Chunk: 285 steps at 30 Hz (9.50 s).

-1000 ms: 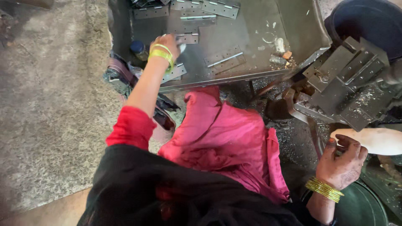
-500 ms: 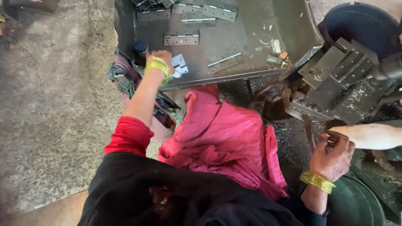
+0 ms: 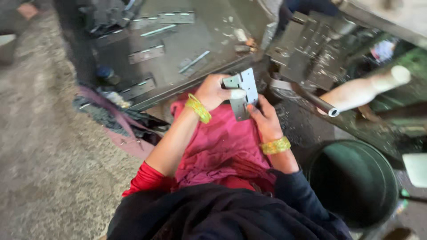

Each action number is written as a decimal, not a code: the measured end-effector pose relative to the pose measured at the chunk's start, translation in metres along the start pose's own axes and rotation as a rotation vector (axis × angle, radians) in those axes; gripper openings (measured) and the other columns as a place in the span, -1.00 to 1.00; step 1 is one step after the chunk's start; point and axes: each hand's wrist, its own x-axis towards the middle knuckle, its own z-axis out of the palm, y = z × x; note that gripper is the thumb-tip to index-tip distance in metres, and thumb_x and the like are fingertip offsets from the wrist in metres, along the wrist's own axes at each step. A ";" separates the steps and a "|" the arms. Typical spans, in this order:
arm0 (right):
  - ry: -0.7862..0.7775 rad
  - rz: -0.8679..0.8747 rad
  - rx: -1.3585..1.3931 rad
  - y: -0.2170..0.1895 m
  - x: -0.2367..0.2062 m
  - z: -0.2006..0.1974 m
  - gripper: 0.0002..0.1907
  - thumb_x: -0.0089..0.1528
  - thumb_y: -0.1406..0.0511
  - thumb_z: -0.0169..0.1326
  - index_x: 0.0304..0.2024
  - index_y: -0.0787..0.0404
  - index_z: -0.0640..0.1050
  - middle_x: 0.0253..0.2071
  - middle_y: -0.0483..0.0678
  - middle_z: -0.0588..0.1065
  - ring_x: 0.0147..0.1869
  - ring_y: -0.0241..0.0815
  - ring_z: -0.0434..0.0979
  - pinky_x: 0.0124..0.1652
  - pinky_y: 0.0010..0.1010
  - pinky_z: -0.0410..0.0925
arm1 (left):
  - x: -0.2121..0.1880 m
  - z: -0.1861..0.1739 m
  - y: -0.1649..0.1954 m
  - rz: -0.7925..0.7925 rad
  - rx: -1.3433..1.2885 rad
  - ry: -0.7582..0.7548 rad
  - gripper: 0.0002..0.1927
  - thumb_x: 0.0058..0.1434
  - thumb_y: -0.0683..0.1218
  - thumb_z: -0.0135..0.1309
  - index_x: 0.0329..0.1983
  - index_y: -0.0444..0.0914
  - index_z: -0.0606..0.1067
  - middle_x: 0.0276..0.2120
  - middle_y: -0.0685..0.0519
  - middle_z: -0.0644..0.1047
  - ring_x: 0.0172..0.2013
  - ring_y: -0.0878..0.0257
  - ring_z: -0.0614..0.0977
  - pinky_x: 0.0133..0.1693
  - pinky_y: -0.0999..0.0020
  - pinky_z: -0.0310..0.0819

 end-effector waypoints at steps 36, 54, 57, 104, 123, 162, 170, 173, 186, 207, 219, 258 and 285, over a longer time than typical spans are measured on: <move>0.298 0.368 -1.569 -0.016 -0.055 -0.109 -0.56 0.30 0.14 0.01 0.19 0.13 0.41 -0.29 0.23 0.60 -0.20 0.32 0.62 -0.22 0.15 0.43 | 0.158 0.153 -0.090 0.033 1.264 -0.062 -0.67 0.26 -0.07 -0.01 0.06 -0.19 0.56 0.33 -0.03 0.38 0.34 0.02 0.28 0.16 -0.06 0.13; 0.342 0.449 -1.420 0.107 -0.081 -0.161 -0.56 0.30 0.11 0.06 0.09 0.24 0.36 -0.24 0.30 0.56 -0.15 0.41 0.57 -0.20 0.19 0.39 | 0.157 0.155 -0.054 0.051 1.347 -0.020 -0.77 0.19 -0.11 0.00 -0.25 -0.14 0.67 0.02 0.05 0.61 0.25 0.13 0.36 0.13 0.08 0.14; 0.373 0.363 -1.337 0.127 -0.089 -0.142 -0.49 0.28 0.13 0.05 0.18 0.27 0.32 -0.25 0.32 0.56 -0.17 0.41 0.57 -0.23 0.17 0.40 | 0.157 0.154 -0.055 0.030 1.373 -0.059 -0.78 0.23 -0.11 0.00 -0.25 -0.13 0.68 -0.02 0.04 0.63 0.25 0.16 0.36 0.12 0.11 0.13; 0.320 0.804 -0.656 0.109 -0.073 -0.161 -0.72 0.33 0.16 -0.03 -0.07 0.21 0.51 -0.35 0.13 0.42 -0.37 0.02 0.34 -0.36 -0.08 0.22 | 0.249 0.160 -0.077 0.022 1.447 -0.107 -0.64 0.36 -0.09 -0.16 0.08 -0.24 0.58 0.28 -0.07 0.44 0.42 0.02 0.18 0.36 -0.18 -0.18; 0.793 0.230 0.634 0.026 0.030 -0.245 0.01 0.25 -0.37 -0.36 0.41 0.24 0.20 0.40 0.18 0.32 0.41 0.26 0.38 0.26 0.25 0.25 | 0.166 0.133 -0.058 0.168 1.479 -0.082 -0.31 0.03 -0.05 0.10 0.30 -0.27 0.36 0.44 -0.10 0.16 0.46 -0.01 0.04 0.37 -0.24 -0.33; 0.246 0.441 -1.346 0.041 -0.062 -0.141 -0.48 0.30 0.11 -0.01 0.27 0.15 0.35 -0.06 0.26 0.55 -0.03 0.34 0.57 -0.10 0.13 0.38 | 0.195 0.160 -0.054 -0.150 1.475 -0.277 -0.65 0.29 -0.06 -0.14 0.07 -0.13 0.54 0.22 0.08 0.49 0.31 0.09 0.29 0.10 0.07 0.17; 0.327 0.431 -1.139 0.144 -0.092 -0.141 -0.52 0.31 0.12 -0.02 0.21 0.20 0.34 -0.09 0.31 0.55 -0.03 0.39 0.55 -0.11 0.16 0.37 | 0.178 0.158 -0.033 -0.208 1.584 -0.354 -0.63 0.30 -0.03 0.03 0.16 -0.12 0.53 0.18 0.05 0.53 0.27 0.18 0.34 0.16 0.10 0.13; 0.322 0.538 -1.225 0.114 -0.086 -0.160 -0.53 0.32 0.12 -0.03 0.19 0.22 0.34 -0.11 0.33 0.55 -0.04 0.41 0.54 -0.11 0.17 0.37 | 0.176 0.153 -0.020 -0.149 1.539 -0.286 -0.67 0.25 -0.06 0.08 0.08 -0.15 0.56 0.13 0.04 0.54 0.29 0.19 0.29 0.15 0.10 0.10; 0.300 0.531 -1.211 0.116 -0.081 -0.148 -0.57 0.29 0.10 0.03 0.00 0.29 0.35 -0.17 0.40 0.55 -0.02 0.47 0.52 -0.08 0.19 0.37 | 0.211 0.169 -0.060 -0.016 1.472 -0.048 -0.71 0.31 -0.03 -0.04 -0.14 -0.14 0.69 0.15 0.03 0.56 0.25 0.14 0.32 0.11 0.08 0.08; 0.358 0.469 -1.174 0.124 -0.098 -0.135 -0.51 0.28 0.11 0.06 0.13 0.27 0.35 -0.11 0.35 0.53 -0.05 0.39 0.56 -0.11 0.15 0.40 | 0.266 0.179 -0.059 -0.180 1.628 -0.070 -0.62 0.23 -0.01 0.03 0.09 -0.13 0.60 0.33 -0.09 0.34 0.35 -0.02 0.20 0.20 -0.01 -0.01; 0.526 0.292 -1.636 0.081 -0.089 -0.136 -0.25 0.29 -0.05 0.14 0.29 0.34 0.32 0.19 0.33 0.42 0.04 0.31 0.55 -0.09 0.06 0.45 | 0.138 0.068 -0.062 0.193 1.263 0.355 -0.71 0.04 -0.05 0.09 -0.14 -0.02 0.61 0.05 -0.05 0.51 0.19 0.00 0.39 0.09 0.05 0.24; 0.349 0.320 -1.339 -0.031 -0.042 -0.092 -0.43 0.30 0.05 0.15 0.27 0.13 0.39 -0.07 0.23 0.57 -0.08 0.26 0.61 -0.10 0.03 0.42 | 0.150 0.158 -0.062 -0.013 1.240 0.013 -0.71 0.25 -0.03 0.00 -0.05 -0.21 0.57 0.30 -0.10 0.39 0.27 -0.05 0.37 0.10 0.09 0.39; 0.599 0.498 -0.515 0.142 -0.087 -0.142 -0.39 0.50 -0.04 -0.25 -0.06 0.32 0.61 -0.17 0.31 0.58 -0.02 0.37 0.53 -0.07 0.04 0.37 | 0.200 0.165 -0.047 -0.088 1.545 -0.261 -0.73 0.34 -0.07 -0.04 -0.04 -0.17 0.64 0.14 0.03 0.56 0.31 0.18 0.28 0.11 0.14 0.11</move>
